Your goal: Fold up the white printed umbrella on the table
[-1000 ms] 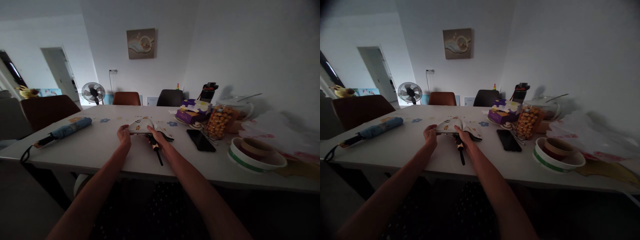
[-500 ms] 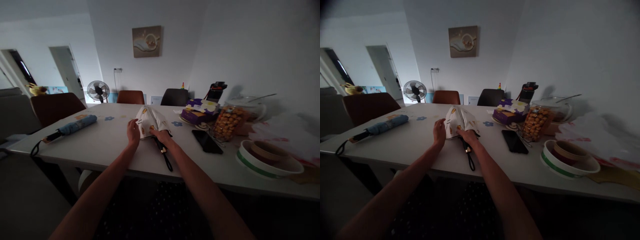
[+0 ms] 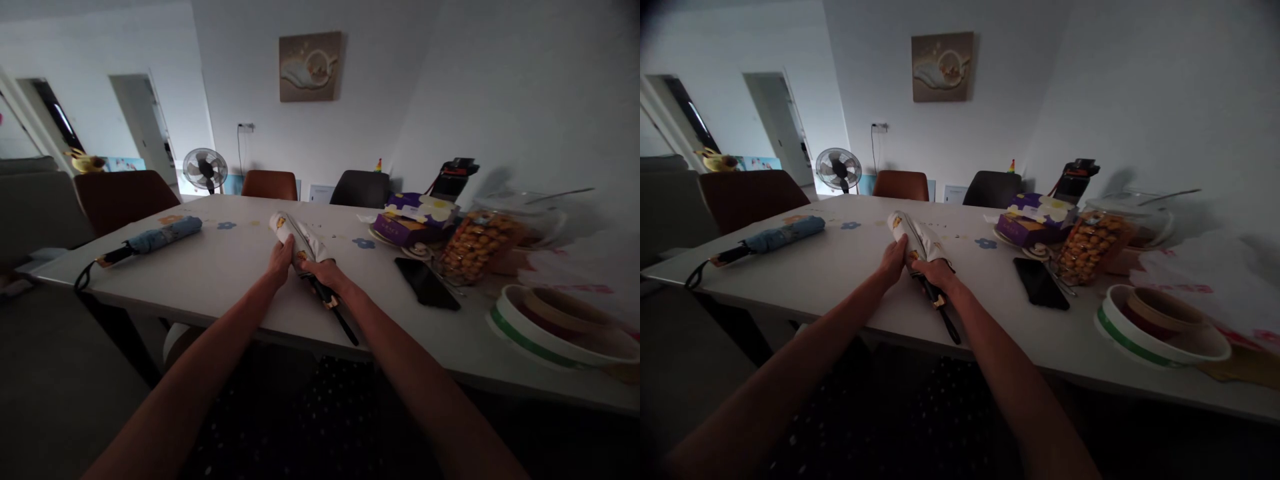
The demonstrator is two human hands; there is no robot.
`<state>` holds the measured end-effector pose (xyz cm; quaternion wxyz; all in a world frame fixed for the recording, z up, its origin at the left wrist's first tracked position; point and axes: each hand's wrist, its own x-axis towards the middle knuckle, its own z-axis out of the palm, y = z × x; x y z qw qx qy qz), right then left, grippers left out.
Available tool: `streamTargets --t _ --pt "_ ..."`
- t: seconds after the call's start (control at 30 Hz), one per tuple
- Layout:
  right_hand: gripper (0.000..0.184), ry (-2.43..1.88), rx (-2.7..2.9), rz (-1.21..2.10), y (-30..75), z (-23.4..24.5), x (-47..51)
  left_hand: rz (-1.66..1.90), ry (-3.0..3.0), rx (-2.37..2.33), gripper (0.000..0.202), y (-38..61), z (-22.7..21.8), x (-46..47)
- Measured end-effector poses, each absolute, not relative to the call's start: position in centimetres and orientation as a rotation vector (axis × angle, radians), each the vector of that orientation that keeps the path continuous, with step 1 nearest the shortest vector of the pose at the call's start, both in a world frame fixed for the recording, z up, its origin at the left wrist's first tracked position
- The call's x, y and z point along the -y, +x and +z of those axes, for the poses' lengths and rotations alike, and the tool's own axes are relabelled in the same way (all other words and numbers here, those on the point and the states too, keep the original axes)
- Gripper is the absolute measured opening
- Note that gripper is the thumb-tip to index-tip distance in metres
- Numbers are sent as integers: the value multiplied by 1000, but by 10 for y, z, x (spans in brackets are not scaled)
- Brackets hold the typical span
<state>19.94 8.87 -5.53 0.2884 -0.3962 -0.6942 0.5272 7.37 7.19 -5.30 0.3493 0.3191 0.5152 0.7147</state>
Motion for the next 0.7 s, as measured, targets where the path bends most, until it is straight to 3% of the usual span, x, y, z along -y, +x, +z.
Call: streamTargets --t 0.23,0.47,0.7 --pt "27 -1051 1789 1689 195 -46 -74 1714 472 -682 32 66 -47 -70" --pt "34 -1120 1854 1608 194 -44 -72 1763 378 -607 31 59 -47 -69" --pt "34 -1059 1839 1900 197 -42 -72 1765 415 -588 40 52 -48 -69"
